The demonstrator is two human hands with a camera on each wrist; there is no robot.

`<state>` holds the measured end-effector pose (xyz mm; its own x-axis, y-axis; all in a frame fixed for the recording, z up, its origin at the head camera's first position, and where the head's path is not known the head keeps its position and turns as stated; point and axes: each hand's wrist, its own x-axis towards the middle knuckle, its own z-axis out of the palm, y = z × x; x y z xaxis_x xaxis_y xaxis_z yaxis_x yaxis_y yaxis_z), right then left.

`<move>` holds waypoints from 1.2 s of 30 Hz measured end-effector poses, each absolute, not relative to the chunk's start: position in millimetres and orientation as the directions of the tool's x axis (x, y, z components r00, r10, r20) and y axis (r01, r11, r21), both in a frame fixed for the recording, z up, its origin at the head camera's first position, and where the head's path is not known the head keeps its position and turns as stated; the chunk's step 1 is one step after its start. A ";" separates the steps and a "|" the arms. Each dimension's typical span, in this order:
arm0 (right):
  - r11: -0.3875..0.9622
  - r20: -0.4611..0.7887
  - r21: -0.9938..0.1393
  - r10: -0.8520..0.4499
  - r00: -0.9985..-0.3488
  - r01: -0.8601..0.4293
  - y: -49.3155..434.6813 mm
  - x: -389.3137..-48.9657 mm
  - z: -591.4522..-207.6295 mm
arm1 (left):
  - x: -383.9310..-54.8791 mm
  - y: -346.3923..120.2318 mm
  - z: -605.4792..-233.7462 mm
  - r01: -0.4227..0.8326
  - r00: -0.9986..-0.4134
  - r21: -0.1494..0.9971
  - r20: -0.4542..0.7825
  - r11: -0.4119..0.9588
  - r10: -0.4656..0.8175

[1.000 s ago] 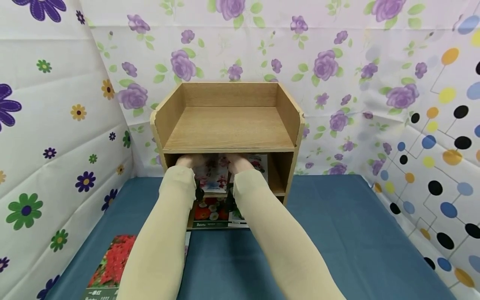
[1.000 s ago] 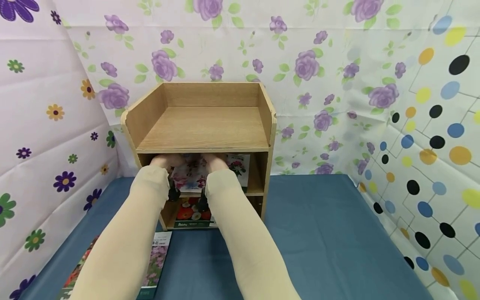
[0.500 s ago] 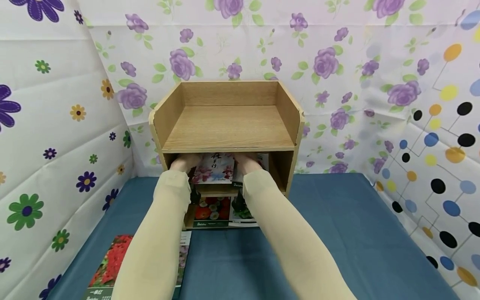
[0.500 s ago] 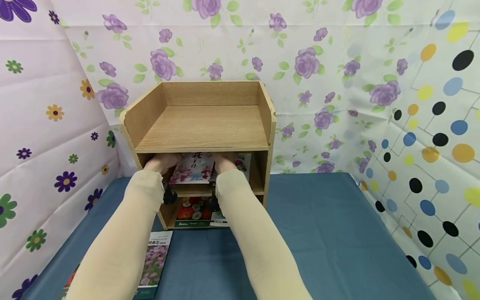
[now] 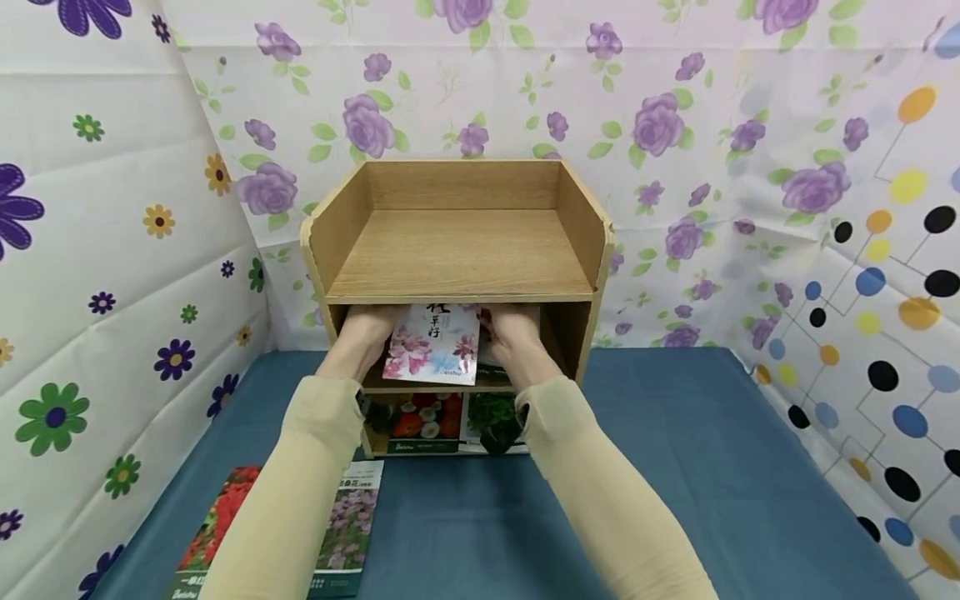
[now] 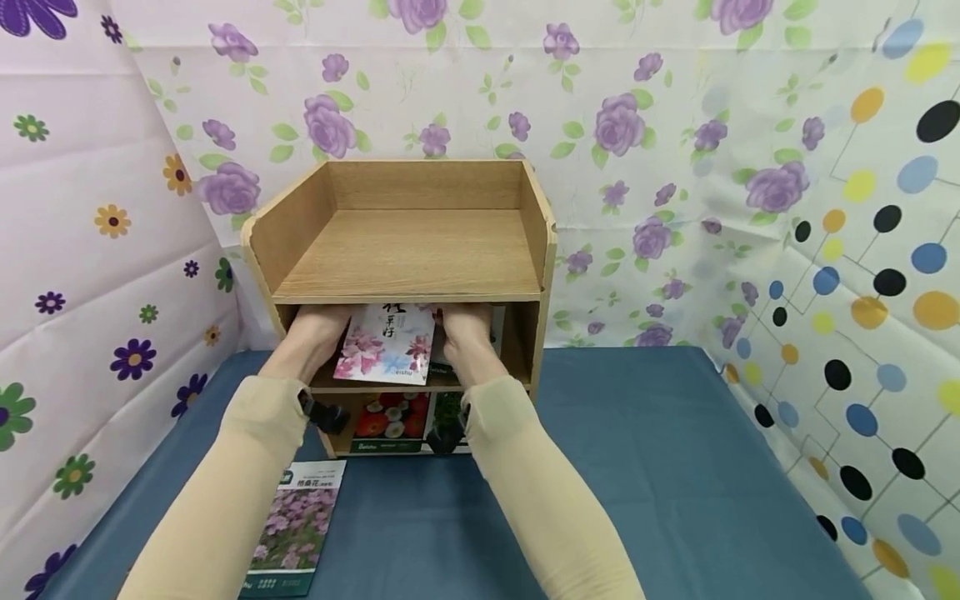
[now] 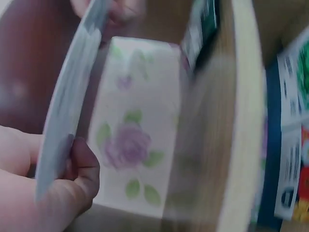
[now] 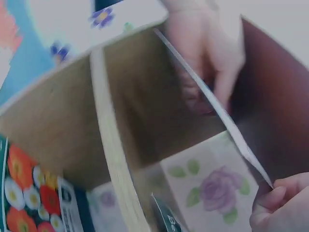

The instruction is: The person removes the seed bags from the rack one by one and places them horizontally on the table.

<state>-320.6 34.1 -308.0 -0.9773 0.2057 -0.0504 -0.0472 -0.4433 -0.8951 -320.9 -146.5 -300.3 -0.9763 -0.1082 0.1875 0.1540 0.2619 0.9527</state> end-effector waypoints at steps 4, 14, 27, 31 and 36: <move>-0.442 0.067 -0.889 0.133 -0.989 -0.119 49.7 -306.6 -314.1 | -299.6 -144.3 -302.2 0.177 -0.980 0.974 0.187 0.143 -0.060; -0.147 0.144 -0.980 -0.049 -0.988 -0.135 85.5 -268.7 -348.8 | -258.0 -146.8 -326.8 0.186 -0.980 0.969 0.172 0.160 0.096; 0.027 0.052 -0.998 -0.232 -0.971 -0.060 90.3 -237.2 -396.9 | -234.9 -174.8 -367.7 0.200 -0.911 0.927 0.057 0.317 0.408; 0.089 -0.016 -0.996 -0.334 -0.942 -0.014 81.6 -229.5 -404.6 | -230.8 -194.3 -376.7 0.133 -0.857 0.930 -0.065 0.342 0.510; 0.131 -0.085 -0.991 -0.407 -0.909 0.034 73.9 -230.1 -415.5 | -232.3 -205.3 -381.5 0.144 -0.794 0.898 -0.147 0.416 0.590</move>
